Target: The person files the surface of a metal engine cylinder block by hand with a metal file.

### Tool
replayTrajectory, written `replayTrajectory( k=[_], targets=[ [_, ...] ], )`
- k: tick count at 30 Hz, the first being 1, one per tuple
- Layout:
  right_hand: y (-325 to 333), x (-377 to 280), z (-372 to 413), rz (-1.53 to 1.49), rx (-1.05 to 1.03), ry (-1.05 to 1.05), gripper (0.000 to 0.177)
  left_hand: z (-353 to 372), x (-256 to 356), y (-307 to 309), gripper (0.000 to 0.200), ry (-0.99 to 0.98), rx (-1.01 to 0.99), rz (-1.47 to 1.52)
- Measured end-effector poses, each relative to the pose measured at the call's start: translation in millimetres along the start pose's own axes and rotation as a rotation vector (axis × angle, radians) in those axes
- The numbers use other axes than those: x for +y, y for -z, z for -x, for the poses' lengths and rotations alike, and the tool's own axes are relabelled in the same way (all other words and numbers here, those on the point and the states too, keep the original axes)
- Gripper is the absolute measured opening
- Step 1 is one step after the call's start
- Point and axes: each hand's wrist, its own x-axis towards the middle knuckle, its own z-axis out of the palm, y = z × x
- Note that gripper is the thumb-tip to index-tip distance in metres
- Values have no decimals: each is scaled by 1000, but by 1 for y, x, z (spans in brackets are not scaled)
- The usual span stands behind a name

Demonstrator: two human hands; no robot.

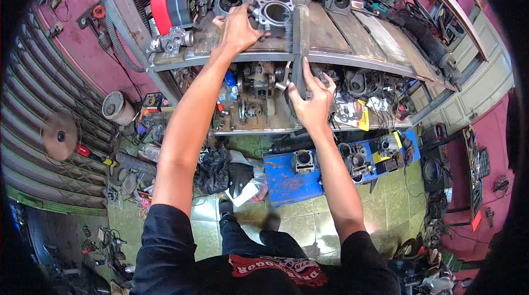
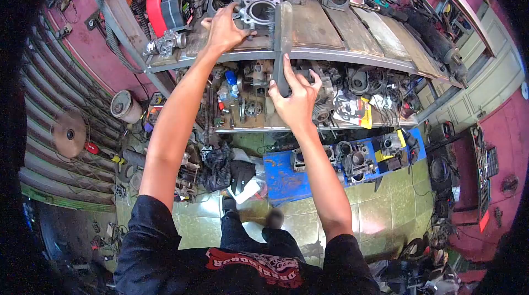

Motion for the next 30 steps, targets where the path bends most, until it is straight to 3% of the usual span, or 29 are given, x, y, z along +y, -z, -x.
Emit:
replayTrajectory(
  k=[5,8,10,15,17,23,28,30],
  targets=[
    [-3,4,3,8,-6,26,73,13,-11,-22,90,-97,70,-4],
    [-4,5,9,79,-48,48,72,20,-18,-27,96,-204,169,170],
    [-6,1,5,128,-74,67,71,19,-21,-30,97,-209,181,202],
    [-39,-5,-61,218,210,289,74,18,-20,-27,101,-217,189,276],
    [-48,-4,-68,238,176,286,76,18,-20,-26,102,-236,176,293],
    [-51,-1,9,117,50,237,75,18,-21,-30,99,-207,202,243],
    [-58,0,-59,139,161,267,73,19,-19,-30,99,-245,208,229],
    [-69,8,-53,131,166,276,73,19,-15,-27,98,-222,208,236]
  ],
)
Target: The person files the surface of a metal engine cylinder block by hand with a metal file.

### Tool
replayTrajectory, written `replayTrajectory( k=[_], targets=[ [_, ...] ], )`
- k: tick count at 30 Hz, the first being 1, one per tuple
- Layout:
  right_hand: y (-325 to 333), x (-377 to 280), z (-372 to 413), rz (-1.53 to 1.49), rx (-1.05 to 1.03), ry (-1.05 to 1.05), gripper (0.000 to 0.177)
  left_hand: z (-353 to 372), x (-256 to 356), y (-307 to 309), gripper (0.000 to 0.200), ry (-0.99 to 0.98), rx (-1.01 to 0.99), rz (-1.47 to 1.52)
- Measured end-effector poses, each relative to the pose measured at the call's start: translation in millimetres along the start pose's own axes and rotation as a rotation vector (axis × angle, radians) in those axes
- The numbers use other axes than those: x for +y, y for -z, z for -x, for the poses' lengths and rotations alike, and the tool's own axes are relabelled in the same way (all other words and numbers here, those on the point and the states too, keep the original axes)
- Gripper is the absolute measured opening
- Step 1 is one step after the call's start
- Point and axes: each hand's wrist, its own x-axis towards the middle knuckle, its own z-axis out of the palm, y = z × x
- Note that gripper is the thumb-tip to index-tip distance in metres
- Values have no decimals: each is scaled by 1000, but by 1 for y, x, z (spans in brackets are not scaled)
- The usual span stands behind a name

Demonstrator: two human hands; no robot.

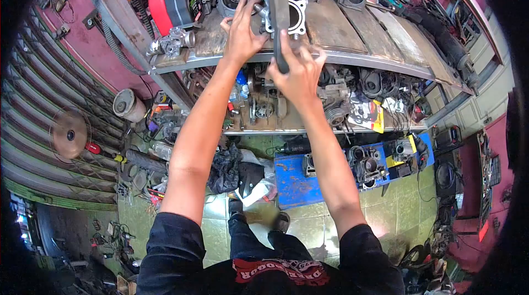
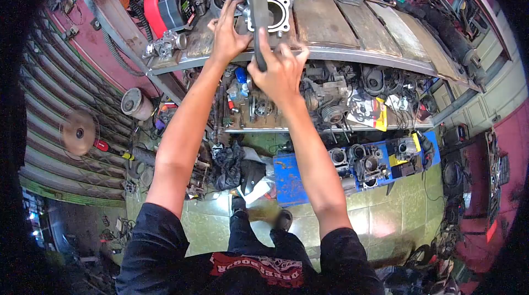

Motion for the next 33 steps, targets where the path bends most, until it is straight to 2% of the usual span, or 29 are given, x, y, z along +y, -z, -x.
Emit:
replayTrajectory(
  k=[5,8,11,15,17,20,24,29,33],
  targets=[
    [23,-15,75,-88,-121,-3,76,0,-3,-1,98,1,-1,-64],
    [28,-15,16,-58,-44,-38,74,3,-1,0,97,6,-21,-66],
    [-2,-3,-26,-50,-12,-34,74,1,-2,-2,96,-3,5,-61],
    [6,-18,31,-75,-75,-52,74,0,-4,-1,93,27,19,-54],
    [15,-23,68,-125,-83,-14,72,1,-5,-4,91,-35,33,-54],
    [29,-28,42,-127,-63,-39,71,1,-2,-3,90,-25,45,-54],
    [10,-13,-14,-23,-23,33,74,2,-2,-5,93,-29,69,-51],
    [18,-11,39,-67,-34,33,75,2,-2,-1,95,-13,32,-69],
    [30,-14,25,-52,-92,39,76,2,-5,-7,96,-25,52,-69]
  ],
)
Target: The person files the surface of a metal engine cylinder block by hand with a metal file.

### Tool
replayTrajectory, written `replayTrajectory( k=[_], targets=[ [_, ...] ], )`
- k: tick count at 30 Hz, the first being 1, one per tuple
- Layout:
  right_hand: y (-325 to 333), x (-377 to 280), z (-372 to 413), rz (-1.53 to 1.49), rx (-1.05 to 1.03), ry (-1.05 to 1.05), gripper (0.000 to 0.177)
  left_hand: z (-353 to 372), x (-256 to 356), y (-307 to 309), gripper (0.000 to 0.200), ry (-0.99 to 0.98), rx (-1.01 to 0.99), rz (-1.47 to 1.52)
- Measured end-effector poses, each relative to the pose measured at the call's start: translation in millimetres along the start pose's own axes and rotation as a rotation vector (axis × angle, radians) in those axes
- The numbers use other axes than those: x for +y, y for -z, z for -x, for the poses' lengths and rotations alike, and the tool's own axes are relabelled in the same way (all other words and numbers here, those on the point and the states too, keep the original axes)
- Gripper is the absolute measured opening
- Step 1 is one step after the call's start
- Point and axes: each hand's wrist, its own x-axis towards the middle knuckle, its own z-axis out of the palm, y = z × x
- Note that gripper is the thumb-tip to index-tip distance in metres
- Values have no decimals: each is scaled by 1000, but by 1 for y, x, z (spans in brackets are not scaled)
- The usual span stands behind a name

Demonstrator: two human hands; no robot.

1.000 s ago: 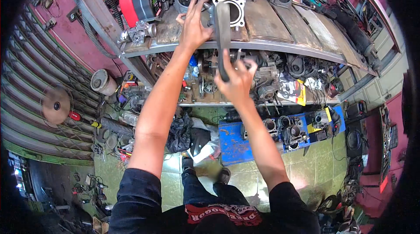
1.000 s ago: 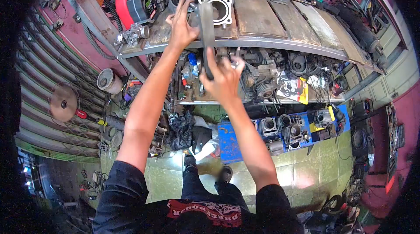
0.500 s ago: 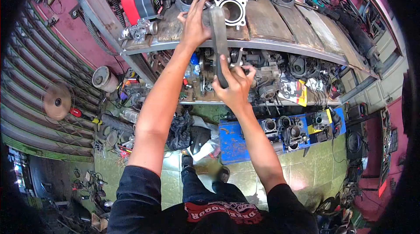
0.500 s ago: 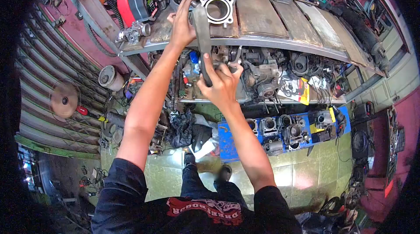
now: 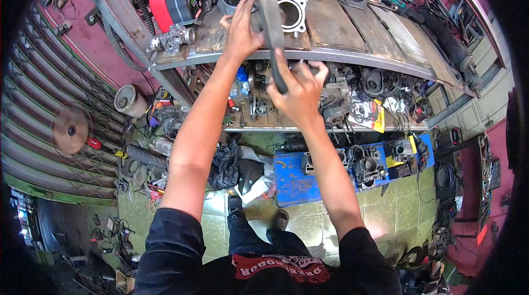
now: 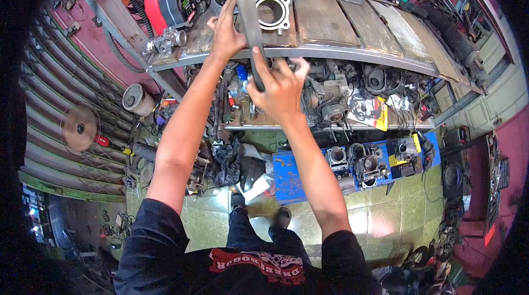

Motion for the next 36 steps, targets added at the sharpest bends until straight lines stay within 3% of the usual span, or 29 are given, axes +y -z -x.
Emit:
replayTrajectory(
  k=[3,8,14,20,27,29,32,36],
  targets=[
    [-5,5,-22,28,-22,38,74,2,-5,-5,97,9,11,10],
    [1,1,17,-80,-40,-1,75,0,-4,1,97,17,-46,11],
    [-13,15,-41,-23,87,-74,72,-3,3,2,100,91,-82,2],
    [-21,4,25,-98,70,-79,75,-5,2,2,99,174,-97,43],
    [-20,18,-39,-35,106,-97,71,-11,1,8,96,222,-124,87],
    [-21,17,-29,62,30,-86,72,-11,3,9,96,224,-101,89],
    [-17,10,12,-68,35,-22,76,-12,2,8,100,235,-123,36],
    [-4,10,-18,-27,62,-71,72,-14,1,6,97,201,-108,91]
  ],
)
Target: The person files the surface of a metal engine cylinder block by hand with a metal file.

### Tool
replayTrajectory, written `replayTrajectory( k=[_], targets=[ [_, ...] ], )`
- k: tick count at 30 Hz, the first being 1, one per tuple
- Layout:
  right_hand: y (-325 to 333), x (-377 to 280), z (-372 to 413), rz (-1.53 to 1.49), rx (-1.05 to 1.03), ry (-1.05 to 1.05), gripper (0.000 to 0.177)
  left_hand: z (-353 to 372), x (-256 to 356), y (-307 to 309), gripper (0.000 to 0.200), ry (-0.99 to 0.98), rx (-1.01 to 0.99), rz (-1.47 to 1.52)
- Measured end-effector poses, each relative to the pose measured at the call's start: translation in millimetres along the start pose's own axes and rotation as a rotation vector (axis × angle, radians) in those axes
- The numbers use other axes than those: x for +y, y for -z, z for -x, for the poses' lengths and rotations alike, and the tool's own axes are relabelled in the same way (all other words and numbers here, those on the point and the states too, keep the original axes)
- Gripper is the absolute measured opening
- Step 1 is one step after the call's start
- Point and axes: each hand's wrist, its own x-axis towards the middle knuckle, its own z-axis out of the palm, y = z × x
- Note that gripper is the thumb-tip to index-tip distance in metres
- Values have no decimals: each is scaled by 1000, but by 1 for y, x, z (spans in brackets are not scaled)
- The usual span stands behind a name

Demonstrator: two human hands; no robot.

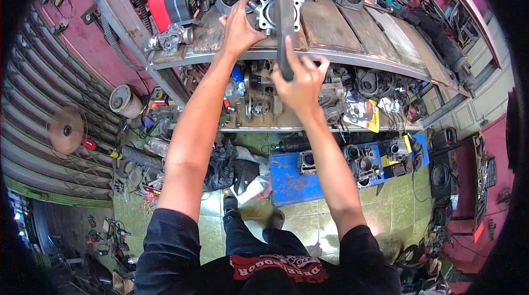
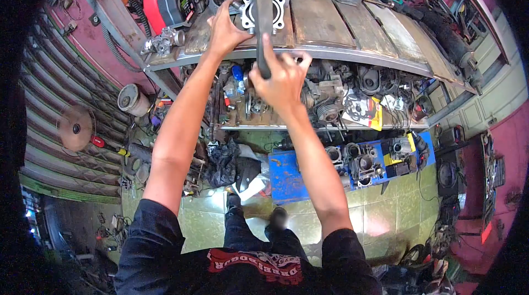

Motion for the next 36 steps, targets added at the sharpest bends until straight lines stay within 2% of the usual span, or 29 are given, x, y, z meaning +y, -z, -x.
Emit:
replayTrajectory(
  k=[4,8,16,22,24,28,32,36],
  targets=[
    [-5,9,-33,43,24,3,71,-6,5,9,94,-60,-33,-63],
    [-9,7,2,22,-63,23,73,-8,2,10,96,-127,-8,-104],
    [1,6,-16,11,-2,45,76,-8,-4,13,95,-236,-10,-166],
    [-1,6,0,-9,-62,46,72,-6,-11,15,84,-341,65,-255],
    [-2,7,-6,-5,-29,90,77,-3,-12,16,84,-363,96,-235],
    [-3,3,-11,33,9,96,75,3,-13,16,74,-406,108,-228],
    [-4,-2,24,37,-4,87,77,6,-13,19,64,-386,143,-261],
    [3,-11,14,-4,-46,133,78,10,-17,18,59,-347,162,-195]
  ],
)
